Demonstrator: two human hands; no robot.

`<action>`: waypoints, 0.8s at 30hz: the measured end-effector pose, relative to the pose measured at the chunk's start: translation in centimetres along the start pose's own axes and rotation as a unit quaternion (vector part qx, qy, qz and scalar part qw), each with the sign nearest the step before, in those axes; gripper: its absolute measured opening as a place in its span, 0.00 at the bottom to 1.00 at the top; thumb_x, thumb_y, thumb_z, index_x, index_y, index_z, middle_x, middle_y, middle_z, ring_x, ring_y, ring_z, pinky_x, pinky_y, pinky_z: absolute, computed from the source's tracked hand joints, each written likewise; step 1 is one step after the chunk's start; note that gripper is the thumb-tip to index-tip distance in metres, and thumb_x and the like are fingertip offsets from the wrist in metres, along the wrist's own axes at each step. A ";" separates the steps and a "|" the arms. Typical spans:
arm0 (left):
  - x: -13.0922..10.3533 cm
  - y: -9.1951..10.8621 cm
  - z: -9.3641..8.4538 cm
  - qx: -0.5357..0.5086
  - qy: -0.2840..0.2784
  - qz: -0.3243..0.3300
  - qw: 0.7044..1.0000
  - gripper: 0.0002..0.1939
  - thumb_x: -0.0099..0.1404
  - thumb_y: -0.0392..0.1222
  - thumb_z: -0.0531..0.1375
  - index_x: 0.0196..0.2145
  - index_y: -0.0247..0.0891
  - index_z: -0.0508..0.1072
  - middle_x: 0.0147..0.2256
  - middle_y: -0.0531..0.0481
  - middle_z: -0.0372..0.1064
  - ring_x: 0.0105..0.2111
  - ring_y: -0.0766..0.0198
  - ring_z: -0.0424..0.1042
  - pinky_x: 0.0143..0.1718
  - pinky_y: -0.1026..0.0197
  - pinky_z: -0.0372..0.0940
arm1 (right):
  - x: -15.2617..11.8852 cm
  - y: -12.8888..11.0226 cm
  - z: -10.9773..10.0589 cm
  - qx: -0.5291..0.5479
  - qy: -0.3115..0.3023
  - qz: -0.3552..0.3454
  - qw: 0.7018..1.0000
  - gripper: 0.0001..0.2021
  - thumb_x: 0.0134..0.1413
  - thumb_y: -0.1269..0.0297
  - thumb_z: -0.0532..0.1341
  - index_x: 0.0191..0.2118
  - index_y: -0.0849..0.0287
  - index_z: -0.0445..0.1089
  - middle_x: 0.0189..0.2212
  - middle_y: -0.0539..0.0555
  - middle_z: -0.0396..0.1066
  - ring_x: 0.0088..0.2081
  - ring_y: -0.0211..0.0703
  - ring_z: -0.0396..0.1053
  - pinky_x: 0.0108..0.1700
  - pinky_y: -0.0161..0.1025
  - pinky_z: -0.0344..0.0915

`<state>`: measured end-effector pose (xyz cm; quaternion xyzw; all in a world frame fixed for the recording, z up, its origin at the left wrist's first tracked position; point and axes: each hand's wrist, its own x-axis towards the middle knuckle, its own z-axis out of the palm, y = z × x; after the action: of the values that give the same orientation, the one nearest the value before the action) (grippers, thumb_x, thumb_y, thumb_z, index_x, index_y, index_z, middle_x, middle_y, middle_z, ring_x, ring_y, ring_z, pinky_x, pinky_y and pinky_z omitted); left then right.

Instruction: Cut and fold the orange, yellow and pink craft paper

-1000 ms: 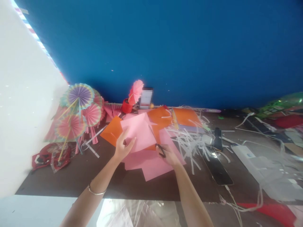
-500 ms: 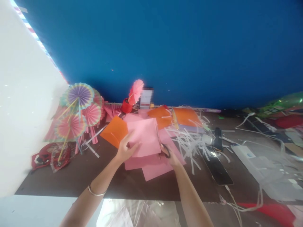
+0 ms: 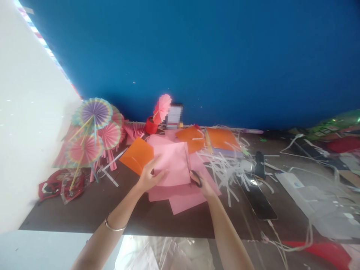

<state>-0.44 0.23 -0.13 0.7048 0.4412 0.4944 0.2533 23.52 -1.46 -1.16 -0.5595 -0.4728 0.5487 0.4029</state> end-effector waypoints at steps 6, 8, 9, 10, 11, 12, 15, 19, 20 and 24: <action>0.0 0.0 0.0 0.007 0.002 0.016 1.000 0.26 0.57 0.45 0.61 0.53 0.39 0.66 0.51 0.40 0.66 0.54 0.52 0.63 0.53 0.52 0.62 | -0.2 -0.7 0.3 0.009 0.005 0.027 1.000 0.22 0.36 0.41 0.65 0.28 0.56 0.67 0.21 0.49 0.64 0.25 0.41 0.63 0.29 0.39 0.61; 0.0 -0.1 0.0 0.008 0.004 0.014 1.000 0.26 0.58 0.45 0.61 0.53 0.39 0.66 0.51 0.40 0.66 0.53 0.52 0.64 0.53 0.52 0.62 | -0.1 -0.5 0.3 0.013 0.005 0.023 1.000 0.22 0.37 0.41 0.64 0.28 0.57 0.67 0.20 0.49 0.64 0.24 0.40 0.62 0.29 0.39 0.60; 0.0 -0.1 0.0 0.009 0.005 0.014 1.000 0.26 0.58 0.45 0.61 0.53 0.39 0.66 0.51 0.40 0.66 0.54 0.52 0.64 0.53 0.52 0.62 | -0.1 -0.3 0.3 0.014 0.002 0.020 1.000 0.22 0.38 0.41 0.63 0.28 0.57 0.67 0.20 0.49 0.64 0.24 0.40 0.62 0.29 0.39 0.61; 0.0 -0.1 0.0 0.010 0.005 0.016 1.000 0.26 0.58 0.45 0.61 0.53 0.39 0.65 0.52 0.40 0.66 0.54 0.52 0.63 0.53 0.52 0.62 | 0.0 -0.1 0.3 0.016 0.000 0.019 1.000 0.22 0.39 0.41 0.63 0.28 0.57 0.66 0.20 0.49 0.64 0.23 0.40 0.63 0.29 0.39 0.61; 0.0 -0.2 0.1 0.011 0.005 0.019 1.000 0.26 0.58 0.45 0.61 0.54 0.39 0.65 0.52 0.40 0.66 0.54 0.52 0.63 0.53 0.52 0.62 | 0.1 0.1 0.3 0.019 0.001 0.020 1.000 0.21 0.39 0.42 0.63 0.28 0.57 0.66 0.20 0.49 0.64 0.23 0.40 0.63 0.29 0.40 0.61; -0.1 -0.2 0.1 0.013 0.005 0.023 1.000 0.26 0.58 0.45 0.61 0.54 0.39 0.65 0.52 0.40 0.66 0.54 0.52 0.63 0.53 0.52 0.62 | 0.2 0.4 0.3 0.024 0.004 0.023 0.999 0.21 0.39 0.42 0.63 0.28 0.57 0.67 0.21 0.49 0.64 0.23 0.40 0.63 0.28 0.40 0.62; -0.1 -0.4 0.2 0.020 0.003 0.031 0.999 0.25 0.59 0.44 0.60 0.54 0.39 0.65 0.51 0.41 0.66 0.54 0.51 0.63 0.53 0.51 0.63 | 0.3 0.9 0.4 0.046 0.023 0.036 0.998 0.23 0.35 0.43 0.65 0.31 0.57 0.67 0.27 0.50 0.64 0.24 0.40 0.64 0.28 0.40 0.64; -0.2 -0.5 0.3 0.020 0.007 0.035 0.999 0.25 0.59 0.44 0.60 0.54 0.40 0.65 0.51 0.41 0.67 0.54 0.52 0.63 0.52 0.52 0.63 | 0.4 1.0 0.5 0.056 0.033 0.038 0.997 0.23 0.35 0.43 0.66 0.31 0.58 0.68 0.30 0.51 0.63 0.23 0.37 0.63 0.27 0.40 0.65; -0.2 -0.5 0.3 0.019 0.009 0.037 0.999 0.25 0.59 0.44 0.60 0.54 0.39 0.65 0.51 0.41 0.67 0.54 0.51 0.63 0.52 0.52 0.63 | 0.4 1.0 0.5 0.053 0.035 0.036 0.997 0.23 0.35 0.44 0.66 0.31 0.58 0.68 0.30 0.51 0.63 0.24 0.37 0.63 0.27 0.40 0.65; -0.2 -0.5 0.3 0.021 0.012 0.045 0.999 0.25 0.58 0.44 0.61 0.53 0.38 0.66 0.50 0.41 0.67 0.54 0.51 0.63 0.52 0.52 0.63 | 0.2 0.4 0.6 0.029 0.040 0.035 0.998 0.24 0.35 0.42 0.65 0.31 0.58 0.69 0.29 0.51 0.64 0.24 0.38 0.64 0.27 0.40 0.65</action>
<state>-0.33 0.37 -0.74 0.7229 0.4226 0.5045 0.2104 22.95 -1.43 -1.66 -0.5852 -0.4208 0.5530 0.4180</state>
